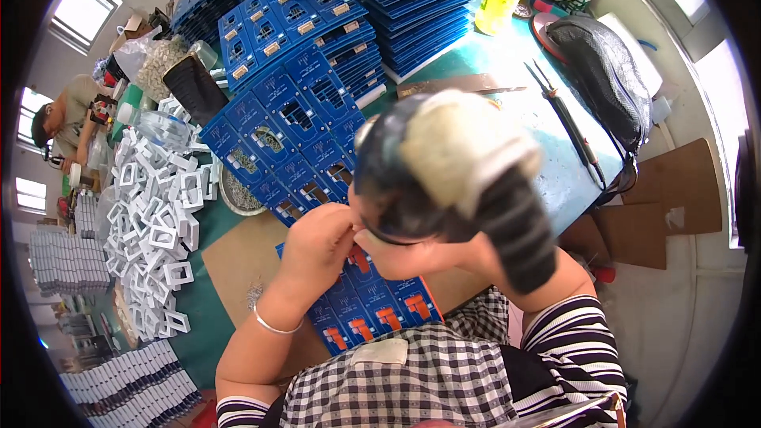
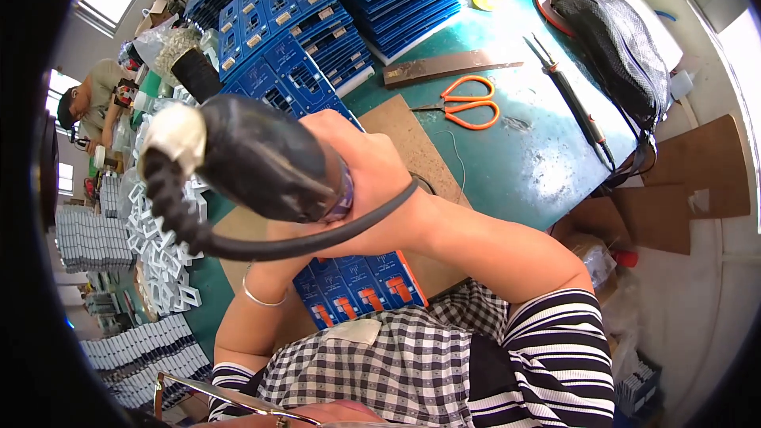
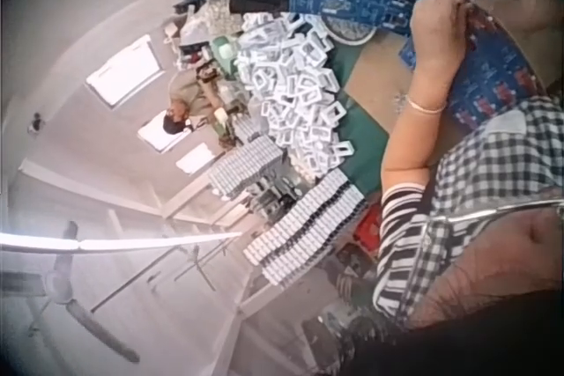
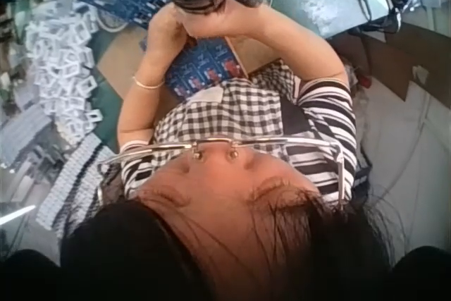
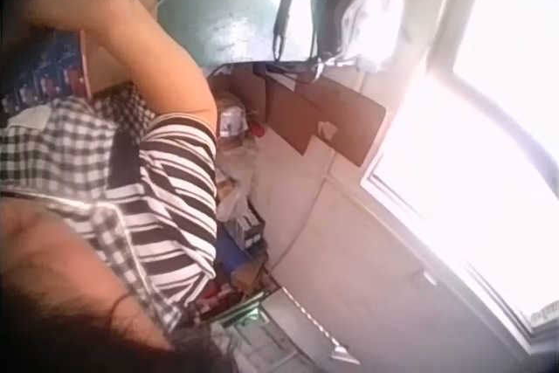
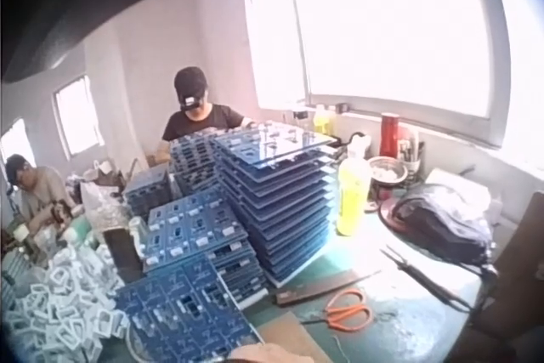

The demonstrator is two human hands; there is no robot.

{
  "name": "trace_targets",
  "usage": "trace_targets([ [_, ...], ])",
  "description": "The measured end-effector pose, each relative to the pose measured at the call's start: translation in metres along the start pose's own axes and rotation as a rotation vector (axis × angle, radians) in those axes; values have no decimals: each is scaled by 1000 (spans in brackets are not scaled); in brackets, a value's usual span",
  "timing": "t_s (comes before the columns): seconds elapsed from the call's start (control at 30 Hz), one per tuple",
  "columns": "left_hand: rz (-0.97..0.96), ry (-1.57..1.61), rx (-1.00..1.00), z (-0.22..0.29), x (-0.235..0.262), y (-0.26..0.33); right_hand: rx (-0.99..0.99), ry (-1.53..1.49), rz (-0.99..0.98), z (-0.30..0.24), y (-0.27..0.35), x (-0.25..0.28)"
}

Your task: The person assembles electronic components onto printed circuit boards by securing them with screws using an electric screwdriver.

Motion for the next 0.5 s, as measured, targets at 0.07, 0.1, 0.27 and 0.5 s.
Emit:
trace_targets([
  [0.07, -6, -42, 28, 5, 13, 5, 68, -42, 57, 3, -6, -5],
  [0.1, -12, -84, 43, 6, 18, 9, 141, -74, 122, 1, -10, -8],
  [0.27, -13, -7, 105, 13, 20, 22, -30, -43, 124, 10, -5, -24],
  [0.5, -76, -74, 5, 25, -9, 30, -213, -870, 420, 32, 11, 1],
])
Point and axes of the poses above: each hand's wrist, its own y-axis away from the middle knuckle, its own x-axis out of the back of the hand, z = x × y, the point moved 3 cm from there along -y, towards the middle knuckle
